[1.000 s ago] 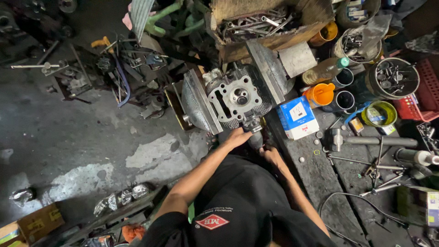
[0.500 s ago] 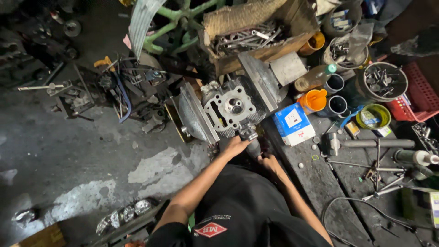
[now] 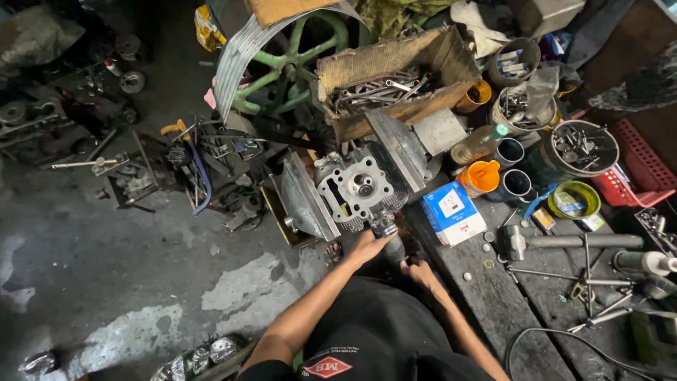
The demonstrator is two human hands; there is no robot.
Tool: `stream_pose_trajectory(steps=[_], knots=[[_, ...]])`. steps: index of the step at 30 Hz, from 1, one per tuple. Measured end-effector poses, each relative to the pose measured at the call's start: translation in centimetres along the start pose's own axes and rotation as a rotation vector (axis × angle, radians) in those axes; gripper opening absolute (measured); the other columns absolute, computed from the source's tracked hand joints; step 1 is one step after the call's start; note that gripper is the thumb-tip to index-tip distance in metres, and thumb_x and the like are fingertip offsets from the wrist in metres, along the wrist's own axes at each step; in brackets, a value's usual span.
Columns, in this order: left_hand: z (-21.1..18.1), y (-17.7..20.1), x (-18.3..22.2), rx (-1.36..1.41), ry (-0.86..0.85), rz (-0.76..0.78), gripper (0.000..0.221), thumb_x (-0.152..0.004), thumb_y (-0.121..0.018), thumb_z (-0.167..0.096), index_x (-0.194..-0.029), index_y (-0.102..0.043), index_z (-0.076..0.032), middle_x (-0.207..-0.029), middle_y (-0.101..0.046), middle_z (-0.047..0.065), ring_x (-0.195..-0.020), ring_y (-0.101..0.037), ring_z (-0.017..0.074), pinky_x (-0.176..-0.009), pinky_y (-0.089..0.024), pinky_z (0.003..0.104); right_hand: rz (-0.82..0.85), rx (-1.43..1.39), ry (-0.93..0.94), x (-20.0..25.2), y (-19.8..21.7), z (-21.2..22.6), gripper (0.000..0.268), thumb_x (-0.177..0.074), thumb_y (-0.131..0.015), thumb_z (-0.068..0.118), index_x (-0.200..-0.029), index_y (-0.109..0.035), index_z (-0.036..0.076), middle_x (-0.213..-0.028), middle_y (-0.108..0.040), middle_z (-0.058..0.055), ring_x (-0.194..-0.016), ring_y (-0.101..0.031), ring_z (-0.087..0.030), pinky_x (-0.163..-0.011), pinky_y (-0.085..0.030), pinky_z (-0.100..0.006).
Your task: The person works on a small engine block clamped in a vise, inserting a small metal pin by hand into a hole. They then pick up a corded rotary tool and use it to grind or clean the interior of the same hole in the engine block.
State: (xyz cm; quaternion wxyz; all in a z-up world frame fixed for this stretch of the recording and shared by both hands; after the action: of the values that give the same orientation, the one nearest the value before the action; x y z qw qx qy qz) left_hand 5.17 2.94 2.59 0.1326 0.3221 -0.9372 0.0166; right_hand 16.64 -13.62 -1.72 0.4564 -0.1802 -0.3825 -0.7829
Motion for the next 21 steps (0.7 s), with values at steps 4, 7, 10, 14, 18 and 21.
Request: stream_pose_trajectory(steps=[4,7,10,14,18,21], knots=[[1.4,-0.6,-0.1,0.023,0.109,0.035,0.049,-0.092,-0.069,-0.045,-0.124,-0.071,-0.009,-0.12,-0.076,0.011,-0.115,-0.069,0.0204,-0.097,-0.051,0.035,-0.012,-0.103,-0.02,-0.2,0.1,-1.4,0.035,-0.088,-0.071,0.025,-0.115,-0.072,0.003,-0.097,-0.075,-0.011,-0.089,-0.063,-0.021,-0.082,-0.051,-0.037],[1.7,-0.6,-0.4,0.067,0.086,0.034,0.049,-0.092,-0.068,-0.046,-0.124,-0.072,-0.01,-0.119,-0.076,0.01,-0.113,-0.069,0.0192,-0.097,-0.05,0.035,-0.035,-0.102,-0.001,-0.8,-0.3,-1.5,0.039,-0.088,-0.075,0.025,-0.116,-0.068,0.0,-0.099,-0.074,-0.013,-0.091,-0.063,-0.021,-0.083,-0.051,-0.036],[1.4,-0.2,-0.8,-0.012,0.031,-0.004,0.05,-0.09,-0.07,-0.045,-0.127,-0.069,-0.01,-0.122,-0.072,0.01,-0.116,-0.065,0.0194,-0.099,-0.048,0.035,-0.064,-0.097,-0.026,-1.3,-0.2,-1.3,0.045,-0.086,-0.077,0.025,-0.121,-0.065,0.0,-0.102,-0.074,-0.011,-0.094,-0.066,-0.021,-0.085,-0.052,-0.035],[1.6,-0.4,0.3,0.017,0.1,0.053,0.052,-0.092,-0.067,-0.048,-0.127,-0.07,-0.01,-0.123,-0.075,0.012,-0.118,-0.068,0.0228,-0.1,-0.05,0.036,-0.022,-0.127,-0.016,-0.1,-0.7,-1.5,0.038,-0.087,-0.072,0.025,-0.116,-0.071,0.001,-0.1,-0.075,-0.011,-0.092,-0.063,-0.021,-0.084,-0.051,-0.036],[0.5,0.0,-0.4,0.034,0.096,0.053,0.054,-0.091,-0.067,-0.048,-0.132,-0.066,-0.013,-0.128,-0.072,0.011,-0.122,-0.065,0.0232,-0.103,-0.047,0.036,-0.059,-0.061,-0.012,-0.4,-0.2,-0.3,0.036,-0.087,-0.074,0.025,-0.112,-0.073,-0.001,-0.095,-0.074,-0.014,-0.088,-0.063,-0.022,-0.083,-0.051,-0.037],[1.1,-0.3,0.3,0.055,0.063,0.042,0.056,-0.091,-0.067,-0.047,-0.136,-0.063,-0.014,-0.131,-0.068,0.01,-0.124,-0.062,0.0228,-0.103,-0.046,0.037,-0.025,-0.145,-0.016,0.3,-0.7,-1.0,0.033,-0.087,-0.072,0.024,-0.112,-0.072,0.001,-0.094,-0.074,-0.009,-0.088,-0.063,-0.019,-0.083,-0.05,-0.035]])
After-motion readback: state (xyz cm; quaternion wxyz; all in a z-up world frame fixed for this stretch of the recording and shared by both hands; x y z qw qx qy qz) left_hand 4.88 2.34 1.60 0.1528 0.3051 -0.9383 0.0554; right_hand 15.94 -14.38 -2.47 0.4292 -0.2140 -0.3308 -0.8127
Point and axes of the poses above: each hand's wrist, its own x-axis away from the middle knuckle, its own y-axis out of the back of the hand, z = x × y, the point moved 5 cm from there along -x, towards the middle knuckle
